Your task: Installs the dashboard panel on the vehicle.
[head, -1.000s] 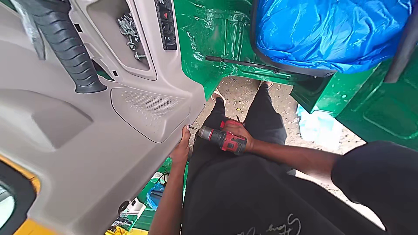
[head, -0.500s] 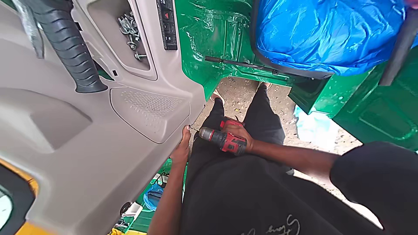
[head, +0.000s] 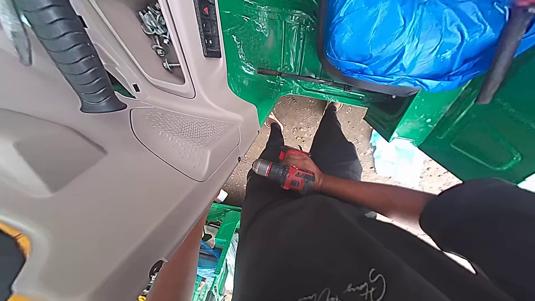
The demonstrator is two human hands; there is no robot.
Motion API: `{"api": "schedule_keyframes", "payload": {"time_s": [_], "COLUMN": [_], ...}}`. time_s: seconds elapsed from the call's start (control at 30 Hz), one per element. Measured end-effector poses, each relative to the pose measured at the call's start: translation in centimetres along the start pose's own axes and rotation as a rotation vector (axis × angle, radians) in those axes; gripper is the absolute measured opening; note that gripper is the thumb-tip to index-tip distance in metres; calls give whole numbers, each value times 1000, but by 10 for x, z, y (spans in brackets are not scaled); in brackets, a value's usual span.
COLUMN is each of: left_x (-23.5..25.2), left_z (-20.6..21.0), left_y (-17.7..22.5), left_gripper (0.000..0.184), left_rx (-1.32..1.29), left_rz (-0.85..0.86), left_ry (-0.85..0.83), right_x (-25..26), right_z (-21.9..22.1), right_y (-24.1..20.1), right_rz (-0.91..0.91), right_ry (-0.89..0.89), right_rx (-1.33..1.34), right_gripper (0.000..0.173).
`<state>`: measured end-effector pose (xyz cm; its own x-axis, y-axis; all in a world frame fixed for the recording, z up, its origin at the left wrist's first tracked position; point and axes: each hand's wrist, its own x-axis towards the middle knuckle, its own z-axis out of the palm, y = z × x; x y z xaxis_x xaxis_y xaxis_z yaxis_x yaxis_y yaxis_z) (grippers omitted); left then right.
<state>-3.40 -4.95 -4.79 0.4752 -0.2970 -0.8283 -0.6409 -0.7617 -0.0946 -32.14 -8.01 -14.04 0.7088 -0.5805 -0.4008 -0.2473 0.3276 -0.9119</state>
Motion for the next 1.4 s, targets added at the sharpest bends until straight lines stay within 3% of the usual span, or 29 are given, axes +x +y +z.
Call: {"api": "schedule_keyframes", "payload": {"time_s": [0.07, 0.13, 0.23, 0.3, 0.4, 0.47, 0.53, 0.6, 0.67, 0.8, 0.9, 1.03, 1.13, 1.17, 1.23, 1.27, 1.33, 1.37, 1.4], "left_x": [-3, -10, 8, 18, 28, 32, 35, 34, 32, 31, 27, 32, 8, 7, 25, 29, 13, 7, 1], "left_z": [12, 9, 24, 34, 45, 51, 57, 56, 54, 45, 35, 36, 7, 8, 35, 38, 14, 9, 16], "left_y": [-4, -7, -36, -40, -40, -43, -44, -38, -35, -37, -33, -34, 19, 19, -22, -29, 8, 20, 18], "left_gripper": [33, 31, 41, 37, 28, 28, 27, 28, 30, 31, 38, 40, 42, 43, 42, 42, 45, 45, 43], "left_rx": [-204, -226, 127, 325, 242, 280, 295, 290, 279, 369, 394, 355, 214, 176, 157, 177, 161, 119, 108], "left_rz": [19, 112, 166, 324, 535, 548, 541, 511, 510, 508, 349, 312, 55, 67, 261, 280, 86, 81, 201], "left_ry": [164, 176, 154, 296, 531, 604, 670, 647, 595, 463, 182, 143, -4, 36, 216, 239, 73, 94, 224], "right_x": [3, 2, 0, 1, 0, 1, -1, 0, 1, 2, 0, 1, 1, 3, 1, 2, 2, 4, 3], "right_z": [6, -5, 17, 17, 14, 4, 18, 23, 7, 29, 32, 29, 29, 27, 23, 22, 20, 17, 18], "right_y": [9, -12, 32, 31, 20, 1, 25, 33, 8, 51, 53, 52, 51, 51, 43, 39, 34, 35, 37], "right_rz": [-131, 23, -97, -116, -115, 1, -94, -131, -6, -157, -171, -171, -176, -173, -148, -138, -116, -116, -128], "right_ry": [104, -10, 79, 85, 113, 49, 99, 127, 48, 143, 137, 129, 112, 103, 94, 87, 81, 83, 91], "right_rx": [-5, 1, 2, -7, -10, -10, -17, 1, 7, -3, 15, -13, -8, -24, -32, -28, -19, -22, -33], "right_gripper": [35, 35, 36, 36, 34, 31, 34, 37, 34, 39, 37, 37, 37, 38, 38, 38, 40, 41, 42]}}
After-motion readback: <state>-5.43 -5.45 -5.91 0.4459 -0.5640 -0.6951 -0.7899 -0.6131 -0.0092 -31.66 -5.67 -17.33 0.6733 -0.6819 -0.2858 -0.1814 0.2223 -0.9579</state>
